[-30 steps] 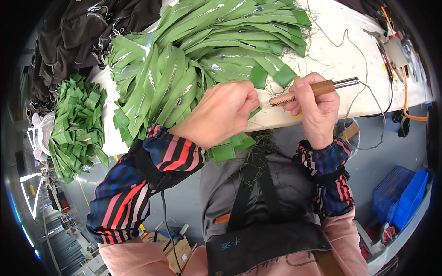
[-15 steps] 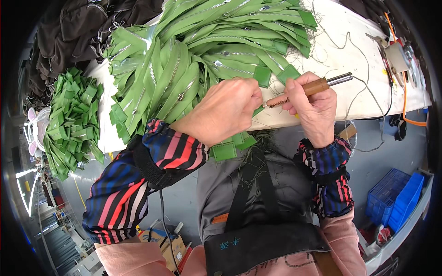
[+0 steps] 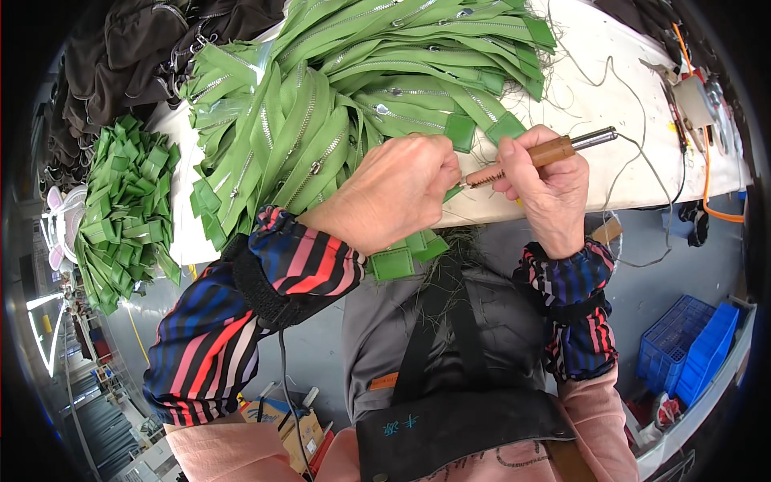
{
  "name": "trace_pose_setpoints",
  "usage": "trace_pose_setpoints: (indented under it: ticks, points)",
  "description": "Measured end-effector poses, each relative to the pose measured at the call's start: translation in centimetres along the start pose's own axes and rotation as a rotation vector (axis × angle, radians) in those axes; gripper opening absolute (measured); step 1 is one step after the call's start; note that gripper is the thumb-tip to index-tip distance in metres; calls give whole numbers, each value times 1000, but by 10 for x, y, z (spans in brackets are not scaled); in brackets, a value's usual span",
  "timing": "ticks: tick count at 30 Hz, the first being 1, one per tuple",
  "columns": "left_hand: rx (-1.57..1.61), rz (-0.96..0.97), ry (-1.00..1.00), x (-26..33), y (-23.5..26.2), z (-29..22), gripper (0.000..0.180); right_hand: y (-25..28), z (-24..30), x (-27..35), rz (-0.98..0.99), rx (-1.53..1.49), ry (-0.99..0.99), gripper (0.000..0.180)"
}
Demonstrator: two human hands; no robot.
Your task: The recorder is at a workstation assembling and inspecting green zipper tape sections, using a small hand tool to manipulate sliders or pull tabs.
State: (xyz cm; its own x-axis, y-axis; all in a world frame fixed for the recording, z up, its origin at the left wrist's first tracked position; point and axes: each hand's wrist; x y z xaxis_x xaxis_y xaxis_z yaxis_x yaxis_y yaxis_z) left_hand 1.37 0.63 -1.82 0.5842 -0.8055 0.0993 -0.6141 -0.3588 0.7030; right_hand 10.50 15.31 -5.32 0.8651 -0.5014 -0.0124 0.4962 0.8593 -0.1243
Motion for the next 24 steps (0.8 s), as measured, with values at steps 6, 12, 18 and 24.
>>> trace_pose_setpoints:
  ticks: [6,12,18,24]
  points:
    - [-4,-10,-3,1,1,1,15,-1,1,0,9,-5,-1,17]
    - [14,-3,-27,-1,0,4,13,0,1,2,-69,-53,-25,15]
    - [228,188,-21,22,24,-15,17,6,-2,-1,-254,-153,93,19]
    - [-186,13,-253,35,23,-15,16,8,-3,-2,-283,-140,101,20]
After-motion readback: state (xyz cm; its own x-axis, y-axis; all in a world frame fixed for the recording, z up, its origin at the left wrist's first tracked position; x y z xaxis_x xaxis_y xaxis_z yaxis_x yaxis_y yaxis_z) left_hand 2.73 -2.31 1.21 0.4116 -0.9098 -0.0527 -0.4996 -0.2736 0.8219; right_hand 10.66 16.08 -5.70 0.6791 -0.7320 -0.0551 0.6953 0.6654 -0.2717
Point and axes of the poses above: each hand's wrist, its own x-axis away from the middle knuckle, its own y-axis out of the back of the hand, z = x × y, and after that the axes turned 4 degrees about -z, right-handed
